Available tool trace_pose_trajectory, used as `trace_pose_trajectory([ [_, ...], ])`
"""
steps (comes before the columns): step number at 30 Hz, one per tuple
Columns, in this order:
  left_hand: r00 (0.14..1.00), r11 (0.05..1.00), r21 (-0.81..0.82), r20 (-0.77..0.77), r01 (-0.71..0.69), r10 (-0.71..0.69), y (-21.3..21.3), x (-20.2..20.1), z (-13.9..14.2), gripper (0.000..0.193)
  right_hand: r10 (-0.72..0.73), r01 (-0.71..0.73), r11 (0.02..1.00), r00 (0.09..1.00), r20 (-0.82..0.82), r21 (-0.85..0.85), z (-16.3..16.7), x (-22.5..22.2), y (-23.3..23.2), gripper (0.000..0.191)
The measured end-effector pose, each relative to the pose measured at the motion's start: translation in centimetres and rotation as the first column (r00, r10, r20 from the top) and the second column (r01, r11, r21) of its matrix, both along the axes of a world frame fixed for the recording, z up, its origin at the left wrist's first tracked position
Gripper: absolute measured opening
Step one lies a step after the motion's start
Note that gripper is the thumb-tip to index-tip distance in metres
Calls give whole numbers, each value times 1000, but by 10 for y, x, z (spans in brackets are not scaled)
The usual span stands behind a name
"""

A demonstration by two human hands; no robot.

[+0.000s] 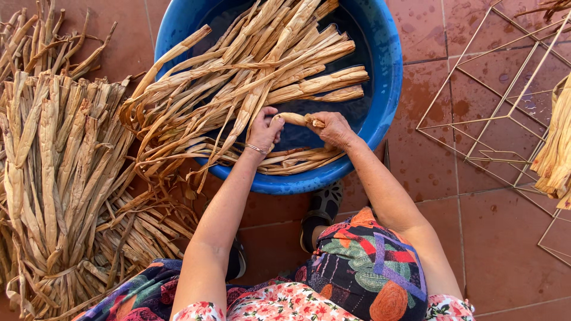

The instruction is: The person sits on a tiled floor and processes dried plant strips. They soak the strips in a blue basin of water, peel away outer layers by hand, and use scissors to cut the strips into smaller pieces. The processed strips are then placed onto a wire rack.

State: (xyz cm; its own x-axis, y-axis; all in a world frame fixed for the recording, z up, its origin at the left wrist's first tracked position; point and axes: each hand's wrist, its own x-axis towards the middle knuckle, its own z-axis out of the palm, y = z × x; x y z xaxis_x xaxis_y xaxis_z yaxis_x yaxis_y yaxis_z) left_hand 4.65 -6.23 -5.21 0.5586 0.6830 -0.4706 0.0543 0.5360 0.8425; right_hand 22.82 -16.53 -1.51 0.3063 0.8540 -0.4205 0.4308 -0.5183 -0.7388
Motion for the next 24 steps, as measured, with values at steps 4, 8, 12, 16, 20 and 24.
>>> trace_pose_trajectory([
  [4,981,593,796,-188,121,53,-3,-1,-6,22,123,-111,985,988,89,-131,0,0,1,21],
  [8,826,342,779,-563,525,14,-4,-2,-12,7,159,-169,986,933,322,6,-7,0,2,17],
  [12,783,511,613,-580,602,-226,-10,-4,-16,10,129,-152,988,881,455,13,-10,-1,1,14],
  [16,873,871,140,-218,470,-436,-12,-6,-13,20,103,-143,988,896,433,60,-9,-3,3,12],
  [20,953,950,91,-87,299,-292,-10,-2,-9,26,84,-112,992,929,360,57,-6,-2,3,13],
  [24,936,931,147,62,334,-346,-14,2,-11,47,100,-143,986,921,376,90,-7,-1,1,13],
])
